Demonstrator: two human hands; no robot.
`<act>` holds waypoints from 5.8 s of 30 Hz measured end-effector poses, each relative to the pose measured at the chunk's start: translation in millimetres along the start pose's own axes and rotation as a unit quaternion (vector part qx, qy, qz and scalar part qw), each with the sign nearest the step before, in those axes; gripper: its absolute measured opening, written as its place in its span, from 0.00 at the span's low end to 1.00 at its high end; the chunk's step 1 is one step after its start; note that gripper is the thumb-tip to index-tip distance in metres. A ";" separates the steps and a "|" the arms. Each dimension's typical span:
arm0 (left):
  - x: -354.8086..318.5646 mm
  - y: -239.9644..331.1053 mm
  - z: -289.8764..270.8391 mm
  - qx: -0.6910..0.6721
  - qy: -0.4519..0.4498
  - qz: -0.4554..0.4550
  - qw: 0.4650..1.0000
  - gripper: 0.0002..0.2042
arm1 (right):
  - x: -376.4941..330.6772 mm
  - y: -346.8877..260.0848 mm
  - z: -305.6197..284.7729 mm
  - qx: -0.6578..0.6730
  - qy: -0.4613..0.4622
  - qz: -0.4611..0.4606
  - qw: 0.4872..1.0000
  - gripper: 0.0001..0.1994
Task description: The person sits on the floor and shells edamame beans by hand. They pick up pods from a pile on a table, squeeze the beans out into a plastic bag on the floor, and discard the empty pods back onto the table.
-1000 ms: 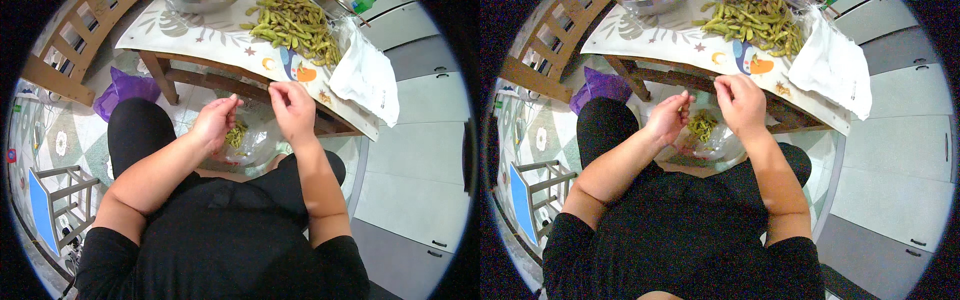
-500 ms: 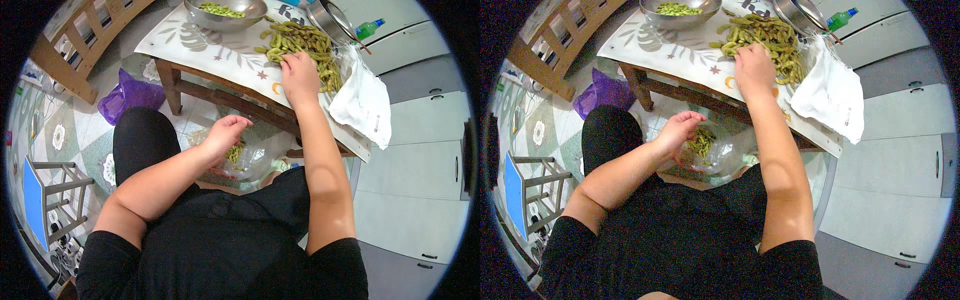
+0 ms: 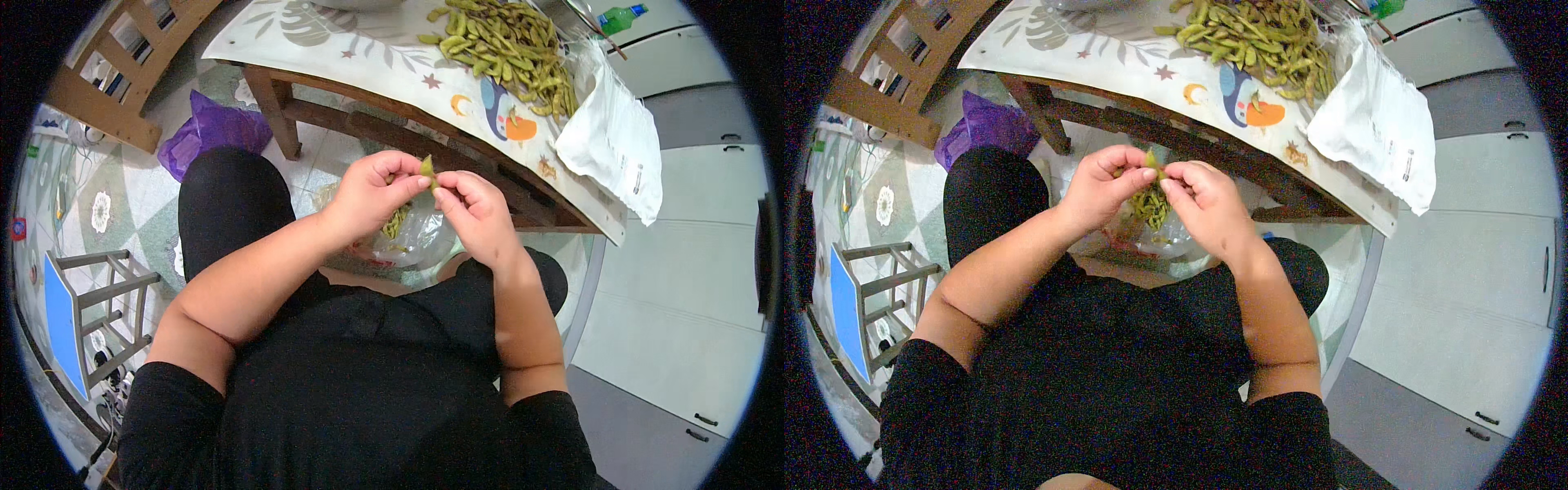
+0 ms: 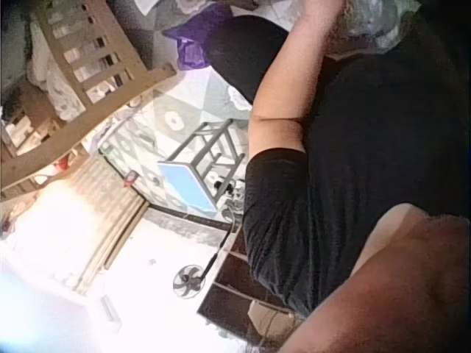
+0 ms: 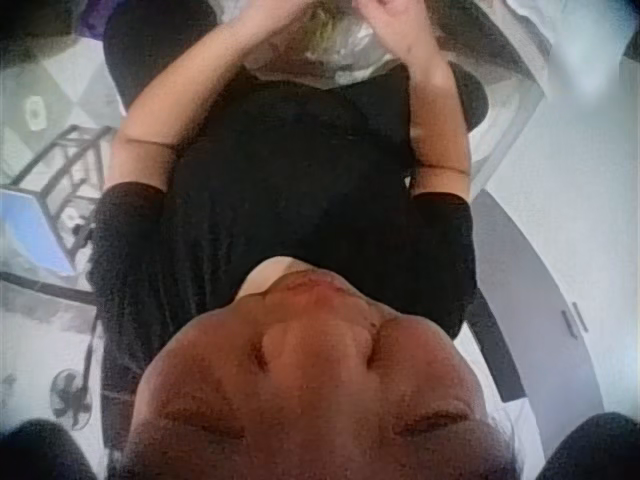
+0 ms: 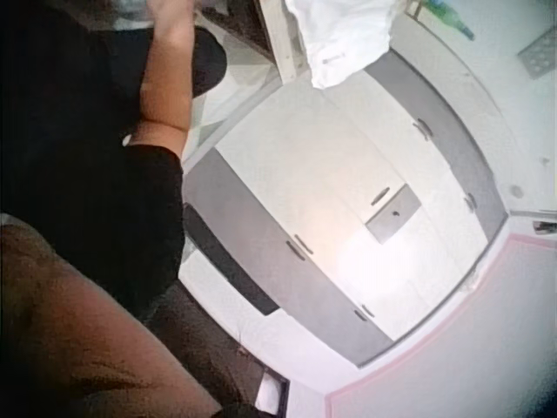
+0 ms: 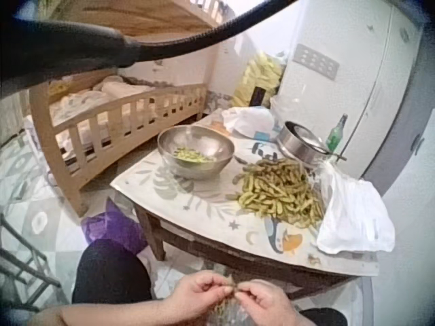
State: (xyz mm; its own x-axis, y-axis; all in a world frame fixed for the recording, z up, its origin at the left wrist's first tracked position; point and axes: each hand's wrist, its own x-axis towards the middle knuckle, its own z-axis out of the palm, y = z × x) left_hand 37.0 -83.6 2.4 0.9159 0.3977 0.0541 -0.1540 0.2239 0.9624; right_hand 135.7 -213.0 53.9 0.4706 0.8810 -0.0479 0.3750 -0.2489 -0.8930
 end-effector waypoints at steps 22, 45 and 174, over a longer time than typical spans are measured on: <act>-1.3 6.6 0.9 0.172 -0.055 0.021 0.983 0.07 | -9.2 17.2 -0.8 0.345 -0.099 0.211 0.909 0.08; -8.4 22.2 4.8 0.135 -0.088 0.161 0.974 0.03 | -14.5 20.4 15.5 0.616 -0.226 0.158 0.737 0.13; -5.0 -12.1 3.6 -0.251 0.016 -0.214 0.944 0.05 | -5.2 25.3 16.6 0.400 -0.052 0.165 0.900 0.06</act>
State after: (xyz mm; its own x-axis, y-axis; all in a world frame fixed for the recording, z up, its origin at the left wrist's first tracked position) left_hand 35.6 -91.5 -8.5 0.9239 0.2000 -0.3261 0.0637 0.7602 0.6466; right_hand 129.4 -217.2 24.2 0.3573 0.8559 -0.3739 -0.4865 -0.1712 -0.8567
